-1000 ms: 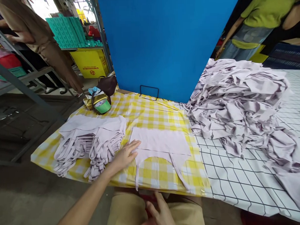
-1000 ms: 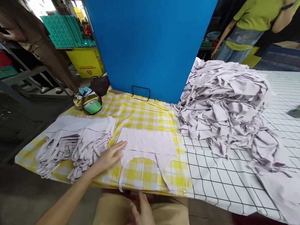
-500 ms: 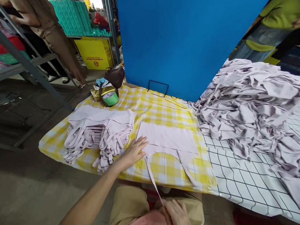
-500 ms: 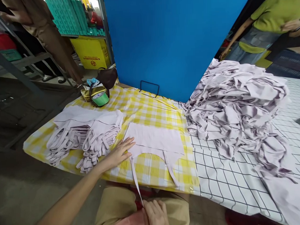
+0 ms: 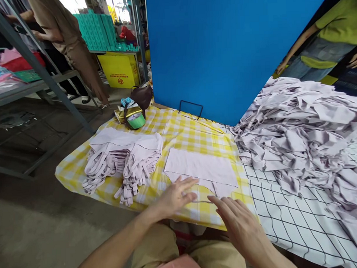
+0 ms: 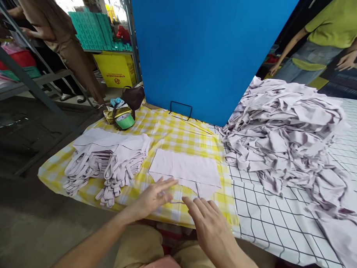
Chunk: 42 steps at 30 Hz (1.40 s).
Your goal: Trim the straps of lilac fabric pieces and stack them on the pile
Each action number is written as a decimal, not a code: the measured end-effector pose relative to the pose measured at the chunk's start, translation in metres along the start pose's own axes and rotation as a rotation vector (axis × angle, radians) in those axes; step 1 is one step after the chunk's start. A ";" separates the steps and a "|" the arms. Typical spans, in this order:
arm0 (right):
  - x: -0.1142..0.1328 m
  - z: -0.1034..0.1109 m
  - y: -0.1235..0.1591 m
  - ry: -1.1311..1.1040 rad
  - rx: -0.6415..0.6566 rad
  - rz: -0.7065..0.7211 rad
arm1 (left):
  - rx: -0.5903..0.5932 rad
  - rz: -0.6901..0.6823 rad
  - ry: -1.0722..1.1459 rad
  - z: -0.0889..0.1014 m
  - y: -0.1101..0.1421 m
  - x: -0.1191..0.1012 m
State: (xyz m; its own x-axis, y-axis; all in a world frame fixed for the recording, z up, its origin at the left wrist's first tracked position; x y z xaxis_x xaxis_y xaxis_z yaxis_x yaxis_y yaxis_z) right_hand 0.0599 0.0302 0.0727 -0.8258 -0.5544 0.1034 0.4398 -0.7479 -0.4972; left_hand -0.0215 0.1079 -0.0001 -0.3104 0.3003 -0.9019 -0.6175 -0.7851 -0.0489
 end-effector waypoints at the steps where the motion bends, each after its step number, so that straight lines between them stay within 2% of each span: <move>1: -0.004 -0.002 -0.008 -0.021 0.013 -0.009 | 0.045 -0.024 0.063 -0.007 0.002 -0.013; 4: -0.023 -0.017 -0.028 -0.108 0.159 -0.117 | 0.077 -0.007 0.219 -0.015 0.002 -0.031; 7: -0.041 -0.038 -0.038 -0.231 0.385 -0.291 | 0.017 0.085 0.431 -0.016 -0.004 -0.023; 9: -0.042 -0.046 -0.043 -0.363 0.494 -0.366 | -0.035 0.127 0.575 -0.016 -0.009 -0.014; 12: -0.033 -0.050 -0.051 -0.579 0.579 -0.385 | -0.081 0.170 0.665 -0.015 -0.014 -0.002; 15: -0.036 -0.055 -0.056 -0.617 0.604 -0.404 | -0.093 0.184 0.633 -0.013 -0.013 0.003; 17: -0.043 -0.062 -0.059 -0.609 0.586 -0.403 | -0.099 0.188 0.603 -0.010 -0.012 0.004; 19: -0.054 -0.066 -0.062 -0.581 0.497 -0.409 | -0.114 0.210 0.587 -0.007 -0.010 0.009; 22: -0.072 -0.057 -0.064 -0.394 0.173 -0.414 | -0.171 0.270 0.597 -0.002 -0.007 0.021; 24: -0.064 -0.048 -0.060 -0.278 -0.018 -0.319 | -0.210 0.316 0.609 0.002 -0.005 0.029; 25: -0.054 -0.047 -0.056 -0.236 -0.068 -0.248 | -0.224 0.335 0.612 0.003 -0.004 0.032; 28: -0.027 -0.053 -0.046 -0.100 -0.099 -0.093 | -0.239 0.362 0.615 0.004 -0.003 0.034; 31: -0.020 -0.059 -0.041 0.005 -0.101 -0.086 | -0.244 0.376 0.600 0.003 -0.001 0.033; 35: -0.023 -0.066 -0.042 0.022 -0.100 -0.100 | -0.233 0.393 0.566 -0.001 0.001 0.037; 39: -0.034 -0.074 -0.039 -0.002 -0.107 -0.165 | -0.180 0.354 0.425 0.002 -0.005 0.040; 42: -0.053 -0.082 -0.034 -0.152 -0.087 -0.340 | -0.242 0.221 0.063 0.021 -0.017 0.039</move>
State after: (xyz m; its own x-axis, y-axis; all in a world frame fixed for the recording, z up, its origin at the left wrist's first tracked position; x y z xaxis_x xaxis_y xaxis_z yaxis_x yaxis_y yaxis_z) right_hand 0.0594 0.1148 0.0132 -0.8547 -0.3325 0.3986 0.1126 -0.8685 -0.4828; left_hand -0.0385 0.1443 -0.0254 -0.3673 0.0802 -0.9266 -0.3482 -0.9357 0.0571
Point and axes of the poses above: each hand's wrist, its own y-axis away from the middle knuckle, its own z-axis out of the back of the hand, x = y × z, the point moved 10 cm from there along -y, towards the middle knuckle, and after that the axes turned 5 degrees about -x, right-handed, at the moved point
